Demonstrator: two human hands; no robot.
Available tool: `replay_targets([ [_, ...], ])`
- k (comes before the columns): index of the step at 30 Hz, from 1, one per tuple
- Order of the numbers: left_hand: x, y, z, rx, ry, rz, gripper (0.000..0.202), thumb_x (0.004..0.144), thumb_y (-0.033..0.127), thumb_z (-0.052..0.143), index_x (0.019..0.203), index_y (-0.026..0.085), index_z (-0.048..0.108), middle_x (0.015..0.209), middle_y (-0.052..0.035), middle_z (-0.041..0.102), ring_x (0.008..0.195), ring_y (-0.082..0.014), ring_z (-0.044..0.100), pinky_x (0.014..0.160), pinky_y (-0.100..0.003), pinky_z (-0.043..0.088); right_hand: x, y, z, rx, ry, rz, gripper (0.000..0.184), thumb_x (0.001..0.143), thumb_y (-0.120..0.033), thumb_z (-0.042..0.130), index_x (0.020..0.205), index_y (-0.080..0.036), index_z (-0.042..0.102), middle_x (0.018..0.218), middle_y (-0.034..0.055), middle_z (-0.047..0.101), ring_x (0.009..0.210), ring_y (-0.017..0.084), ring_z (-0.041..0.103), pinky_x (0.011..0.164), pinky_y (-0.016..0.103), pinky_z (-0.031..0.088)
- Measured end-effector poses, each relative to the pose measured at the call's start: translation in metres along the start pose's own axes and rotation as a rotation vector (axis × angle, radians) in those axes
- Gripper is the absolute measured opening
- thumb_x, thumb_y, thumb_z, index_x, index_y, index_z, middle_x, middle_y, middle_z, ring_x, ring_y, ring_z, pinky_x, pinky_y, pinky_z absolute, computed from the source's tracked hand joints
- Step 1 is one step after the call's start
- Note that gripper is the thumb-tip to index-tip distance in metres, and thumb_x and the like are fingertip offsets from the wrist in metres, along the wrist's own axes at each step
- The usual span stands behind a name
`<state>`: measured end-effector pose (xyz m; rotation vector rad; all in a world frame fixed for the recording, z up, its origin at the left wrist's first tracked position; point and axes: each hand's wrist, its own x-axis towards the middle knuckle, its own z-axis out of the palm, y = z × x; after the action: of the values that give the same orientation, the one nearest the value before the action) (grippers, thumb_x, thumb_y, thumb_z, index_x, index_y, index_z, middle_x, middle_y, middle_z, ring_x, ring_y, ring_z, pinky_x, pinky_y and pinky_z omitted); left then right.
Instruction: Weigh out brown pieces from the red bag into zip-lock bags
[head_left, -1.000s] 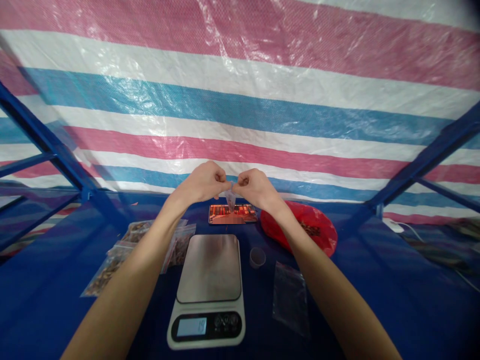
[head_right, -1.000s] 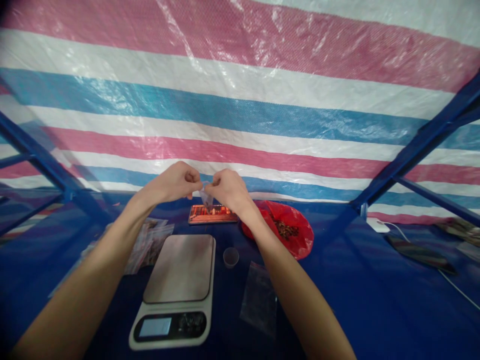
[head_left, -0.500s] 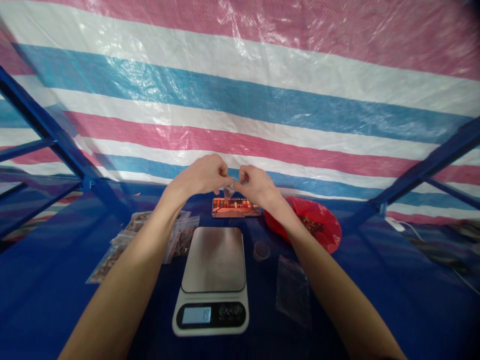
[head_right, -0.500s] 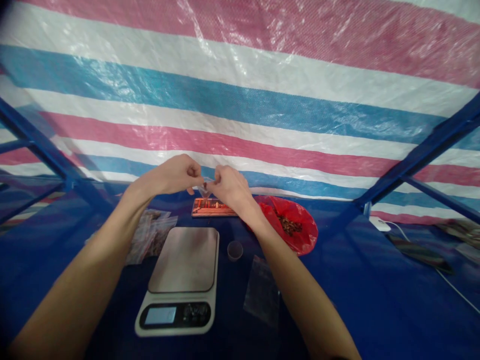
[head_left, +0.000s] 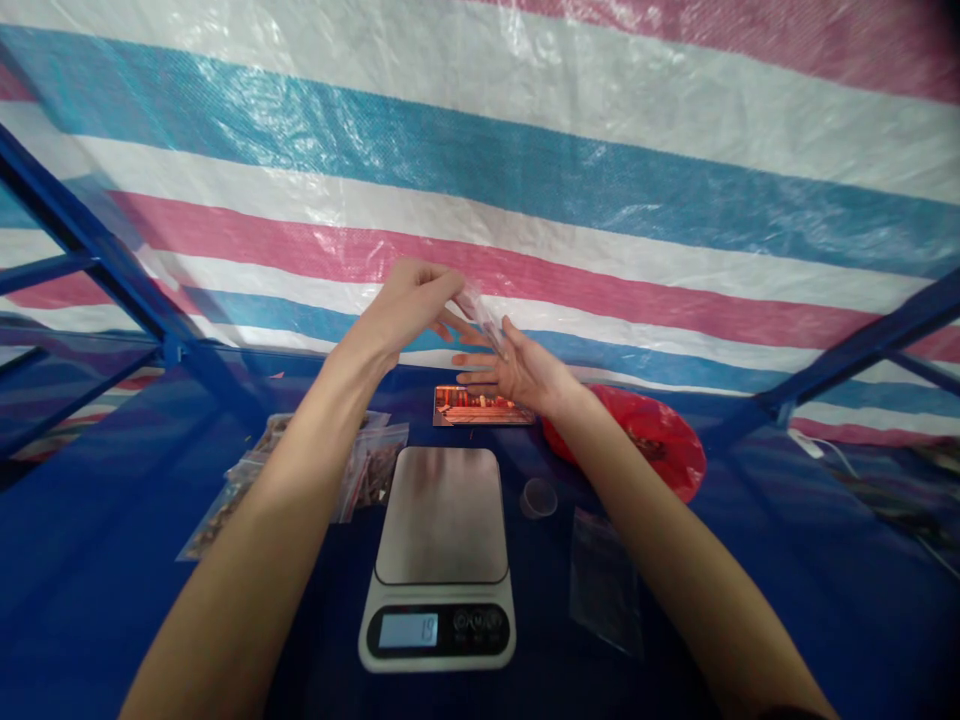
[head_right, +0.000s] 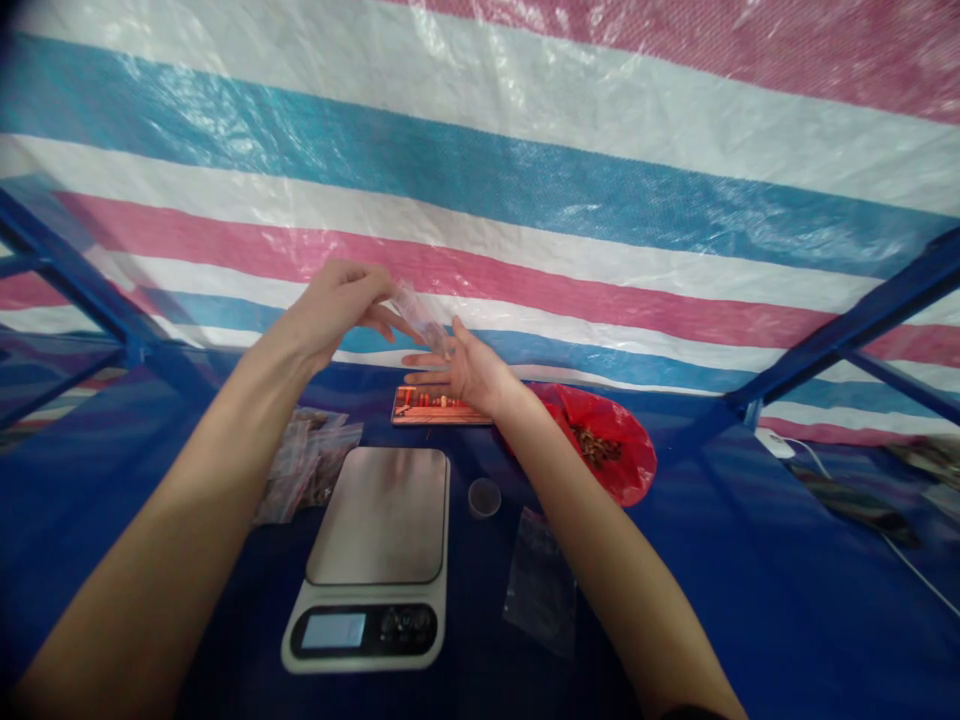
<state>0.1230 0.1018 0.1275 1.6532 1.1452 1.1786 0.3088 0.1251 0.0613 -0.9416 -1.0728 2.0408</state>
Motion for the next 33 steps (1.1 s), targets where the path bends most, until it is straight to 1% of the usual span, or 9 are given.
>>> replay_targets([
  [4,0.0,-0.003,0.003,-0.02,-0.02,0.023,0.02,0.083,0.024,0.053,0.065,0.015,0.057,0.06,-0.002,0.06,0.048,-0.0107,0.059,0.043,-0.02,0.037,-0.002,0.002,0.012,0.2,-0.032,-0.026,0.051,0.107,-0.062,0.035,0.091,-0.021,0.06,0.063,-0.0017,0.063,0.046,0.012,0.058,0.041,0.021,0.042],
  [9,-0.004,0.006,0.007,-0.013,-0.03,0.041,0.029,0.081,0.02,0.053,0.054,0.018,0.044,0.049,0.0052,0.039,0.041,-0.0032,0.033,0.042,-0.02,0.021,-0.01,-0.005,0.019,0.305,0.059,-0.146,0.028,0.104,-0.041,0.057,0.085,-0.02,0.057,0.058,-0.0054,0.057,0.036,0.004,0.039,0.03,0.013,0.022],
  [13,-0.012,0.019,0.009,0.095,-0.046,0.052,0.026,0.082,0.021,0.052,0.057,0.018,0.049,0.049,0.0053,0.039,0.044,-0.0048,0.034,0.046,-0.021,0.022,-0.017,-0.014,0.018,0.376,0.157,-0.259,0.03,0.103,-0.029,0.059,0.075,-0.02,0.051,0.053,-0.0086,0.05,0.032,0.0,0.029,0.029,0.011,0.019],
  [17,-0.022,0.036,0.003,0.246,0.065,0.151,0.02,0.08,0.024,0.053,0.066,0.015,0.063,0.05,0.0036,0.046,0.047,-0.0079,0.039,0.048,-0.024,0.024,-0.031,-0.037,0.01,0.411,0.249,-0.337,0.036,0.107,-0.031,0.052,0.073,-0.02,0.049,0.049,-0.0095,0.046,0.031,0.0,0.028,0.03,0.01,0.023],
  [22,-0.053,0.045,-0.005,0.447,0.212,0.231,0.022,0.083,0.027,0.051,0.069,0.016,0.064,0.053,0.0022,0.049,0.053,-0.0112,0.045,0.053,-0.025,0.03,-0.07,-0.051,-0.029,0.23,0.357,-0.53,0.027,0.091,-0.032,0.074,0.076,-0.02,0.055,0.049,-0.0108,0.047,0.032,0.001,0.028,0.028,0.011,0.021],
  [24,-0.07,0.029,-0.011,0.644,0.308,0.193,0.024,0.084,0.03,0.051,0.068,0.017,0.063,0.056,0.001,0.052,0.056,-0.0128,0.047,0.054,-0.027,0.029,-0.091,-0.043,-0.058,0.086,0.447,-0.593,0.035,0.079,-0.032,0.085,0.07,-0.02,0.054,0.047,-0.0108,0.045,0.033,0.001,0.028,0.028,0.012,0.02],
  [27,-0.095,-0.017,-0.026,0.844,0.376,0.023,0.023,0.086,0.033,0.05,0.073,0.02,0.065,0.063,0.0001,0.06,0.06,-0.0152,0.055,0.059,-0.028,0.032,-0.125,-0.025,-0.107,-0.17,0.615,-0.646,0.045,0.069,-0.042,0.091,0.064,-0.02,0.052,0.045,-0.0089,0.045,0.032,0.003,0.029,0.028,0.016,0.02],
  [30,-0.114,-0.069,-0.041,0.956,0.46,-0.094,0.027,0.087,0.038,0.048,0.081,0.02,0.068,0.069,-0.0031,0.068,0.066,-0.0197,0.064,0.061,-0.028,0.035,-0.153,-0.009,-0.144,-0.438,0.812,-0.687,0.043,0.072,-0.053,0.087,0.071,-0.021,0.058,0.047,-0.0061,0.052,0.033,0.006,0.033,0.03,0.02,0.019],
  [33,-0.124,-0.104,-0.048,1.057,0.491,-0.078,0.031,0.088,0.041,0.048,0.083,0.02,0.07,0.067,-0.0043,0.069,0.063,-0.021,0.065,0.06,-0.028,0.035,-0.166,-0.002,-0.156,-0.861,0.912,-0.69,0.046,0.079,-0.063,0.078,0.071,-0.022,0.06,0.049,-0.0039,0.054,0.039,0.011,0.042,0.039,0.025,0.031],
])
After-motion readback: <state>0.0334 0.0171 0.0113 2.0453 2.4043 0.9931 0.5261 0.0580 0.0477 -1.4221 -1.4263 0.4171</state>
